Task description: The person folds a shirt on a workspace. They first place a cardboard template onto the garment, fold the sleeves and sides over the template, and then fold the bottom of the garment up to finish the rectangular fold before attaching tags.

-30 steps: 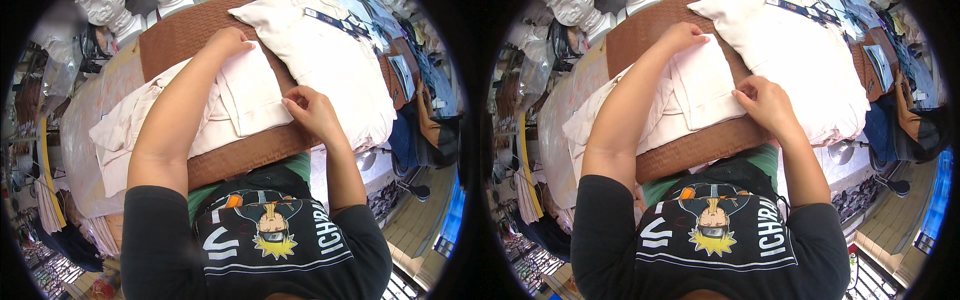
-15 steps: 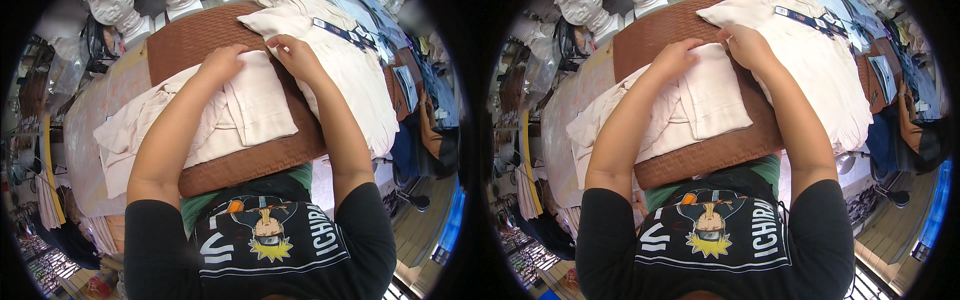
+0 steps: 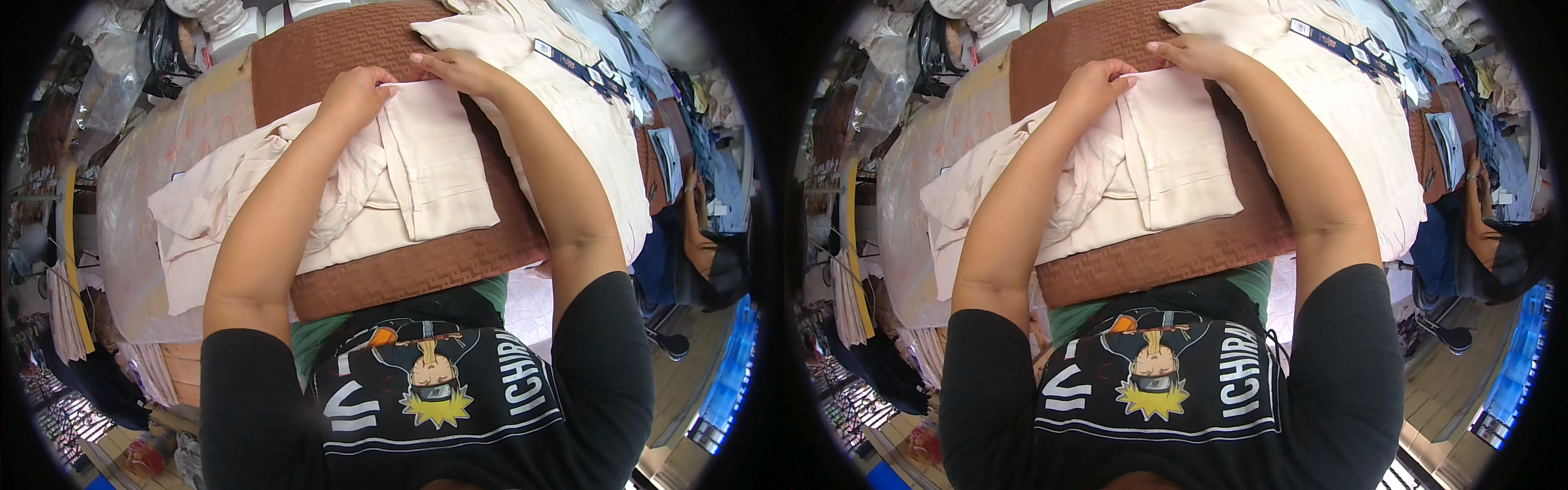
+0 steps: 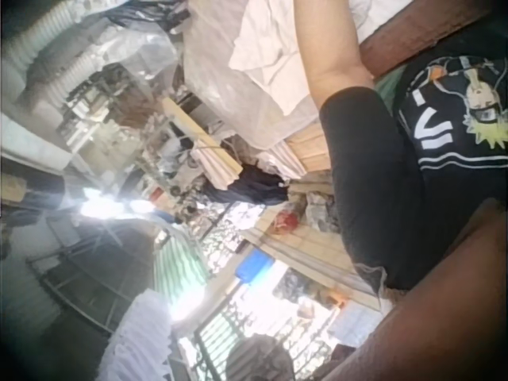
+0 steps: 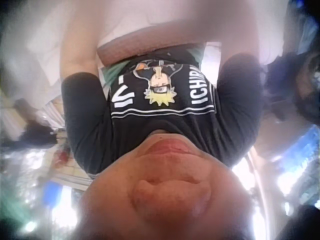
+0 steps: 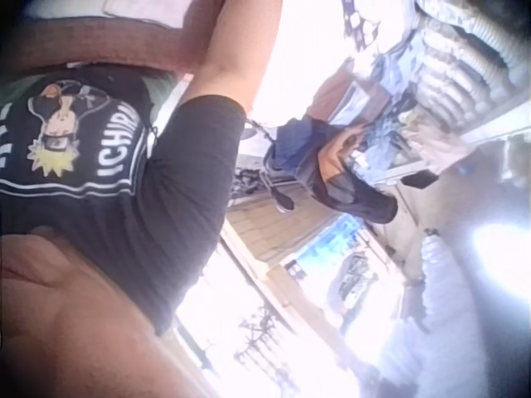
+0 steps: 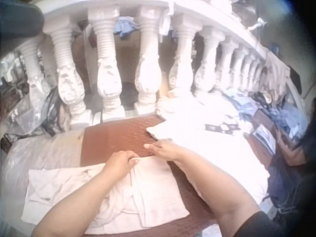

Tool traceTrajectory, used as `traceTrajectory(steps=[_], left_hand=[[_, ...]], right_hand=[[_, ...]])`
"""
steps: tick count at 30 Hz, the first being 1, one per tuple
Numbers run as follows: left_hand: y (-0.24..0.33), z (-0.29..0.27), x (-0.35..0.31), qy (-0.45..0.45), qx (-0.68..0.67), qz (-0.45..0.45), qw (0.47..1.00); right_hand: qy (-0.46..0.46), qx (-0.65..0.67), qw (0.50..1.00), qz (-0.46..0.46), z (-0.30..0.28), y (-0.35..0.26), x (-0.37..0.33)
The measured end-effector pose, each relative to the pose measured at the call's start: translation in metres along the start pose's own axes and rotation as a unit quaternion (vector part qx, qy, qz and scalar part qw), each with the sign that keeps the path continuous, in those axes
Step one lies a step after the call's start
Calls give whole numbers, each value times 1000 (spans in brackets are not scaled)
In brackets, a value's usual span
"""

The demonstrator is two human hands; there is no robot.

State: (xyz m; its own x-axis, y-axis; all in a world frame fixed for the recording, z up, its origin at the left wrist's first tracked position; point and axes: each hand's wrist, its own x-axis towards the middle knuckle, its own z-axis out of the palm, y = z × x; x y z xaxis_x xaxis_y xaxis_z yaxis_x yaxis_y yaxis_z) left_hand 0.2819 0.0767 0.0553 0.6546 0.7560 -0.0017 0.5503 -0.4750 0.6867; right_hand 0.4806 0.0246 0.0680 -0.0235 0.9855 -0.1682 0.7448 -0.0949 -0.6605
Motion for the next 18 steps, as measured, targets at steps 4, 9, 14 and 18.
traceTrajectory(steps=[4,9,14,18], left_hand=[[-10,6,6,-6,32,-17,999],[-7,10,10,-7,79,-25,997],[5,10,13,13,187,-29,982],[6,5,3,105,192,-3,976]], right_hand=[[52,-190,980,-4,1,6,-2],[104,-313,943,-54,9,19,-3],[239,-243,939,-42,12,15,-21],[324,-176,929,-34,0,4,-67]])
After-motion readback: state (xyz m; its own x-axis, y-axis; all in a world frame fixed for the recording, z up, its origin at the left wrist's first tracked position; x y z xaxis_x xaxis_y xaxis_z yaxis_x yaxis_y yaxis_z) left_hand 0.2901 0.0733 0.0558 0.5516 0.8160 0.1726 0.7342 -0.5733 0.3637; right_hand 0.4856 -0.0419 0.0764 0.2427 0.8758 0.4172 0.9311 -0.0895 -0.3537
